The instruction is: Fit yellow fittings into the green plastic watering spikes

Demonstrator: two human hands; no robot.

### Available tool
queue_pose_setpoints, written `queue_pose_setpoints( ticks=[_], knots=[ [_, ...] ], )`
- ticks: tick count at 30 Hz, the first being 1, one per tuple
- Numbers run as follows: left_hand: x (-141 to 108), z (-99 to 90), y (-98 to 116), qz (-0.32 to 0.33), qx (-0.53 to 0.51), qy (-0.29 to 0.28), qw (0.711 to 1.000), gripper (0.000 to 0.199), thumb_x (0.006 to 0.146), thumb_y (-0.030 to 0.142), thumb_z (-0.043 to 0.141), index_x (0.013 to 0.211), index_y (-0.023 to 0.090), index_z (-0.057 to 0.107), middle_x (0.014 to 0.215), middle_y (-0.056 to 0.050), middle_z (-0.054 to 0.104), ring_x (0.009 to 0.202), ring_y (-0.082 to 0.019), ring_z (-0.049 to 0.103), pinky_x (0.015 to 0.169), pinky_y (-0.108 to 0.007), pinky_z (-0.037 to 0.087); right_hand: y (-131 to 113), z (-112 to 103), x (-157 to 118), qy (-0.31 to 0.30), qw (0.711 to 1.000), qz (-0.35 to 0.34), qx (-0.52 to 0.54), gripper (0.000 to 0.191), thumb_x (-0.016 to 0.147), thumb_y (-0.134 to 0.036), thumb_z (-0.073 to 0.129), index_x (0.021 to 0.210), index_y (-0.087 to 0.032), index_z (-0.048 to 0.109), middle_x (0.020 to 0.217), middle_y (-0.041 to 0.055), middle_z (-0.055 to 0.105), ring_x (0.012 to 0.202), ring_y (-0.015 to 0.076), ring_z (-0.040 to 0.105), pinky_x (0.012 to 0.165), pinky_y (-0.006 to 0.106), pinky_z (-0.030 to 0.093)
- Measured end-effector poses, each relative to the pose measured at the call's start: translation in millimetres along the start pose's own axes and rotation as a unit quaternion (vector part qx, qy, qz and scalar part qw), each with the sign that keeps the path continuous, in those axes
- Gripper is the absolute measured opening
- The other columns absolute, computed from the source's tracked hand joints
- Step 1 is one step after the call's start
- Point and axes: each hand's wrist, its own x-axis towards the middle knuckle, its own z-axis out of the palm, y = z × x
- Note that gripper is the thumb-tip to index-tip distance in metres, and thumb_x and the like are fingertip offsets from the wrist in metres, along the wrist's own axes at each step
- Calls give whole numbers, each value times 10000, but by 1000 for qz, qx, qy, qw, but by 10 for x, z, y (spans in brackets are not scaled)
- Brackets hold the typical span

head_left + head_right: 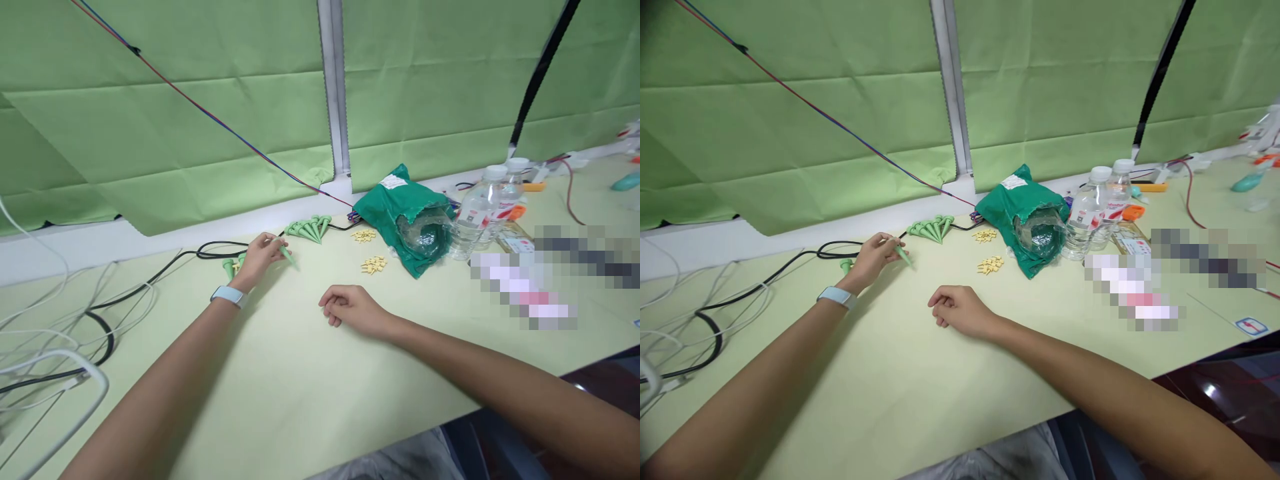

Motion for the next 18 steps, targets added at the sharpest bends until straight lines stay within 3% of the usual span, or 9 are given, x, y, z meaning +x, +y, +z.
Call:
queue_pose_setpoints(
  ticks=[3,7,10,12,13,15,18],
  knots=[
    [-404,47,77,-54,-126,-77,988,341,760,444,769,860,190,564,930,-77,713,835,-210,714,825,-393,573,6,4,8,2,1000,0,6,146,798,-138,575,903,-169,671,797,15,667,636,113,662,603,234,545],
    [-916,119,128,-105,-175,-149,967,277,823,449,727,846,195,618,966,-111,725,845,-239,709,856,-438,562,-23,-53,69,-2,1000,9,17,141,815,-182,560,920,-166,652,808,27,674,601,140,678,565,270,561],
    [-1124,123,97,-99,-185,-155,965,179,845,375,690,835,204,639,925,-98,715,999,-275,692,941,-438,528,-105,-247,187,61,992,20,-106,171,863,-199,507,960,-173,645,838,34,697,535,136,649,501,266,532],
    [-1168,108,56,-92,-203,-155,963,117,846,317,664,847,202,645,926,-87,710,1039,-271,676,978,-430,504,-186,-462,303,140,945,9,-295,206,891,-183,486,972,-177,675,836,35,726,566,131,651,562,252,531],
    [-1173,100,37,-91,-212,-157,960,100,848,298,652,858,199,644,936,-83,709,1044,-265,669,982,-422,496,-228,-585,369,174,897,1,-405,212,890,-169,503,961,-188,702,850,30,741,679,138,688,670,242,543],
    [-1167,89,9,-93,-222,-165,956,104,861,294,646,876,191,638,955,-81,706,1051,-255,660,965,-401,488,-301,-827,507,212,858,12,-467,207,876,-133,536,945,-166,728,971,79,754,929,190,703,854,266,518],
    [-1160,90,4,-99,-226,-163,955,159,877,333,678,911,187,627,955,-69,694,1055,-249,655,924,-376,484,-352,-1095,701,244,811,61,-528,227,875,-111,543,984,-126,742,1076,169,734,1038,262,686,901,315,502]
  ],
)
